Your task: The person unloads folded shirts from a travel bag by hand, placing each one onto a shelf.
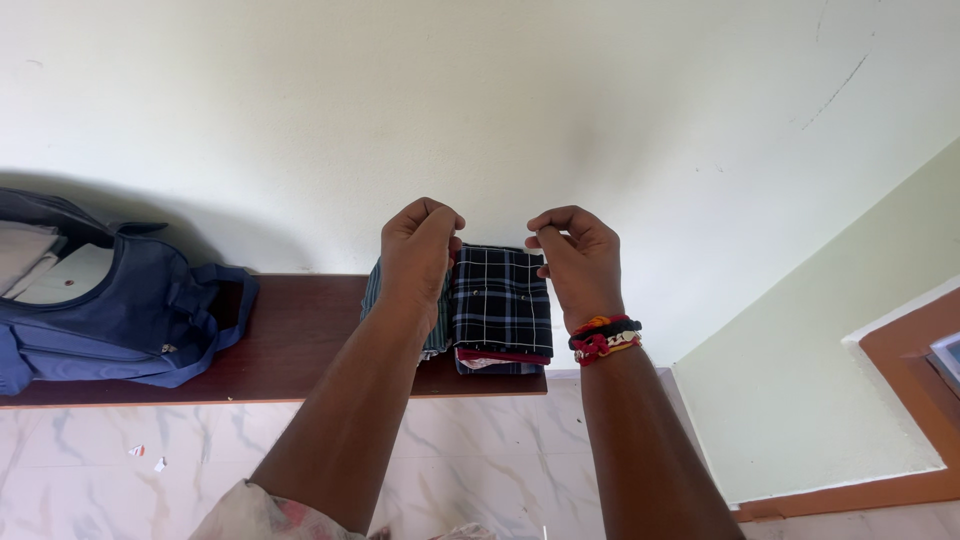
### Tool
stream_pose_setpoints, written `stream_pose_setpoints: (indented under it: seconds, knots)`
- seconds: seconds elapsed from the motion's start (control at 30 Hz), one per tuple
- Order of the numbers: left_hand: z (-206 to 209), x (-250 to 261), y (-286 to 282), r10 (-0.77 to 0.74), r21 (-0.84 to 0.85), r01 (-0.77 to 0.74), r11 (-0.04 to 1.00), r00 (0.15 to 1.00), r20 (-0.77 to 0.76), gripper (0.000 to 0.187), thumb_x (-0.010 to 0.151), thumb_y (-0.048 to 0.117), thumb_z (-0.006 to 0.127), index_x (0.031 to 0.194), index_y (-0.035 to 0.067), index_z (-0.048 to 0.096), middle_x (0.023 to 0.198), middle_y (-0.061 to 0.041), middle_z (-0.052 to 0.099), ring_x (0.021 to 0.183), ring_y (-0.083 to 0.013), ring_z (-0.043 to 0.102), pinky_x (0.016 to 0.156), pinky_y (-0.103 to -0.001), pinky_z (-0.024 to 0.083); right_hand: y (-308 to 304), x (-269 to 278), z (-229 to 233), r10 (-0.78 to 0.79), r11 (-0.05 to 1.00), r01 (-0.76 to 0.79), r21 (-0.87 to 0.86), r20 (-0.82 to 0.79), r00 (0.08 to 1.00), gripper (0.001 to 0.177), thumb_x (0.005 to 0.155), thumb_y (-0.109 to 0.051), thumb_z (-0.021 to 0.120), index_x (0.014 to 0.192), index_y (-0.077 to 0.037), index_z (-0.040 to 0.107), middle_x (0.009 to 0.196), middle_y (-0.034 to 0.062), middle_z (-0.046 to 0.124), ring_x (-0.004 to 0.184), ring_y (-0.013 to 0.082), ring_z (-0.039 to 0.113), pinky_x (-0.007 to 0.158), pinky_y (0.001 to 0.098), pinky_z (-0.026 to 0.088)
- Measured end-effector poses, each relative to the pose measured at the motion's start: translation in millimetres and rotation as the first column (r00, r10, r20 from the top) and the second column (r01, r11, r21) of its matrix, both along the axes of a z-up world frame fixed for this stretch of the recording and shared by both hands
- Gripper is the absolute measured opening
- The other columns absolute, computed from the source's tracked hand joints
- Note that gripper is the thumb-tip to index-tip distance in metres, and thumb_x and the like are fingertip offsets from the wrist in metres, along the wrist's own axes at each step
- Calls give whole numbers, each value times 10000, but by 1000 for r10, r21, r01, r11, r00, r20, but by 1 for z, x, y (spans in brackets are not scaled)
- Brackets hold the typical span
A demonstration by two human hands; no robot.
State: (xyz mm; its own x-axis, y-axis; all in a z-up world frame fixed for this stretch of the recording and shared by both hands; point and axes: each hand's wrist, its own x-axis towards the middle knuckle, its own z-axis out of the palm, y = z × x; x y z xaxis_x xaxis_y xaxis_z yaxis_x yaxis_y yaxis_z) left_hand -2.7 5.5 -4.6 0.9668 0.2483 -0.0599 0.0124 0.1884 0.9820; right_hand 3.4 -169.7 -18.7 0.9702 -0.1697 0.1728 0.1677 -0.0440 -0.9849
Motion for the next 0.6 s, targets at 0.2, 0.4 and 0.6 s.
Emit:
stream_pose_setpoints:
  seconds: [0.2,0.4,0.6]
  knots:
    - [-2,3,6,-28,-22,29,999,999,19,172,846,99,584,694,129,659,609,10,560,584,-64,506,543,-229,429,7,-2,3,-50,999,50,-10,3,999,97,903,-65,642,906,-111,727,931,11,747,881,117,751,570,254,545]
    - [6,3,23,-65,6,65,998,998,-9,180,840,113,569,681,157,640,722,19,655,706,-91,574,673,-289,470,20,-6,9,-126,992,126,-4,-29,992,55,894,-84,682,889,-117,726,930,17,751,880,122,759,560,252,541]
    - [5,7,44,-103,22,102,995,995,12,184,845,114,575,679,155,643,713,11,624,754,-111,582,679,-290,453,40,-10,11,-163,986,163,28,8,987,23,890,-99,719,880,-115,706,915,10,731,861,118,735,563,249,533]
